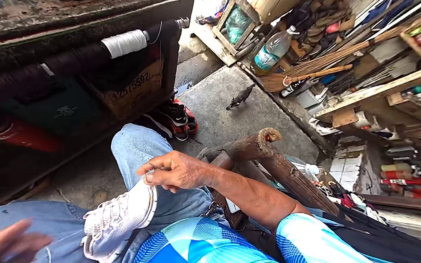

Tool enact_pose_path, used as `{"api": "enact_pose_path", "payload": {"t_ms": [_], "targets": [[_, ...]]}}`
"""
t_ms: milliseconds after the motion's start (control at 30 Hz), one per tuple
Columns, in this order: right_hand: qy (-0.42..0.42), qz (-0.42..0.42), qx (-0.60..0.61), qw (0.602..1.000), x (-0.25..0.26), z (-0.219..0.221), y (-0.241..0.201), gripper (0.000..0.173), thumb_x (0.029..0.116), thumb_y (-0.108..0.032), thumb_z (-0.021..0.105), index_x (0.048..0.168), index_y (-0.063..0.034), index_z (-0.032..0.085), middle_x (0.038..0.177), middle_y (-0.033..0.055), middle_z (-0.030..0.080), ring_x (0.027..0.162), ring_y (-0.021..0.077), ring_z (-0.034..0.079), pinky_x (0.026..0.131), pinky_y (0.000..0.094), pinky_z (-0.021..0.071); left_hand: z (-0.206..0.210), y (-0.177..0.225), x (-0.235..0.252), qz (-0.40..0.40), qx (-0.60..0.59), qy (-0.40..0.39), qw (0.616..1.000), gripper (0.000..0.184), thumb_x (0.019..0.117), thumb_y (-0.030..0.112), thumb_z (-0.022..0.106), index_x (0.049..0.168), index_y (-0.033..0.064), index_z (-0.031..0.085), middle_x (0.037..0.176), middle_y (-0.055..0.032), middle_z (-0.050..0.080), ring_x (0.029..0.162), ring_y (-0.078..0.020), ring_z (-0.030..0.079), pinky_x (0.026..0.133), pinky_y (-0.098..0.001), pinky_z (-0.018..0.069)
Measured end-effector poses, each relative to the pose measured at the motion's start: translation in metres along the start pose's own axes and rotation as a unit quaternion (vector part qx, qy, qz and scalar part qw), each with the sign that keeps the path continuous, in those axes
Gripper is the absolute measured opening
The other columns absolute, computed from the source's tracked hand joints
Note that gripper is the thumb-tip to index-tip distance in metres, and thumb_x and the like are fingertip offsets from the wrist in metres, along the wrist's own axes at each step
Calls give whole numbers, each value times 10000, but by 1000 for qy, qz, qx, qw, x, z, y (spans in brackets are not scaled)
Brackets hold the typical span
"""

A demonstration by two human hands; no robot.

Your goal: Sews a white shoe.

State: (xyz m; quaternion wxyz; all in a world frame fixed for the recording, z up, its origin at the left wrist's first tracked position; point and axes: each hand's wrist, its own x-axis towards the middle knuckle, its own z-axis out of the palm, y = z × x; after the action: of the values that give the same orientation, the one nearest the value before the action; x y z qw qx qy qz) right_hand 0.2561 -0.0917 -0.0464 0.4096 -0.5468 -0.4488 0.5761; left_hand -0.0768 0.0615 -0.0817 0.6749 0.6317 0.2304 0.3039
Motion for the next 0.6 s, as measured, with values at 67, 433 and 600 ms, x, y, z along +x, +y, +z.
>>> {"api": "enact_pose_path", "payload": {"t_ms": [67, 433, 600], "targets": [[14, -4, 2, 1000, -8, -3, 3, 354, 1079, -174, 497, 1361, 13, 601, 779, 44, 645, 602, 66, 583, 545, 222, 508, 53, 8, 16, 21, 123, -79, 989, 584, 988, 529, 602, 1464, 193, 552, 1337, 43, 618, 1162, -92, 612, 998, -319, 525], [-14, -103, 63, 993, -42, -38, 30, 128, 946, -150, 674, 876, -53, 720, 955, 18, 677, 701, 40, 598, 592, 203, 514, 151, -11, 46, 16, 434, -160, 886, 881, 899, 682, 571, 1575, 149, 384, 1527, -97, 488, 1275, -263, 583, 1016, -525, 497], [-69, -175, 251, 950, -17, -21, 22, 188, 997, -266, 615, 895, -124, 684, 1187, 111, 683, 731, 129, 666, 548, 255, 534, 156, -12, 48, 8, 404, -167, 899, 732, 910, 651, 566, 1405, 112, 548, 1389, -75, 584, 1171, -213, 623, 961, -477, 518]]}}
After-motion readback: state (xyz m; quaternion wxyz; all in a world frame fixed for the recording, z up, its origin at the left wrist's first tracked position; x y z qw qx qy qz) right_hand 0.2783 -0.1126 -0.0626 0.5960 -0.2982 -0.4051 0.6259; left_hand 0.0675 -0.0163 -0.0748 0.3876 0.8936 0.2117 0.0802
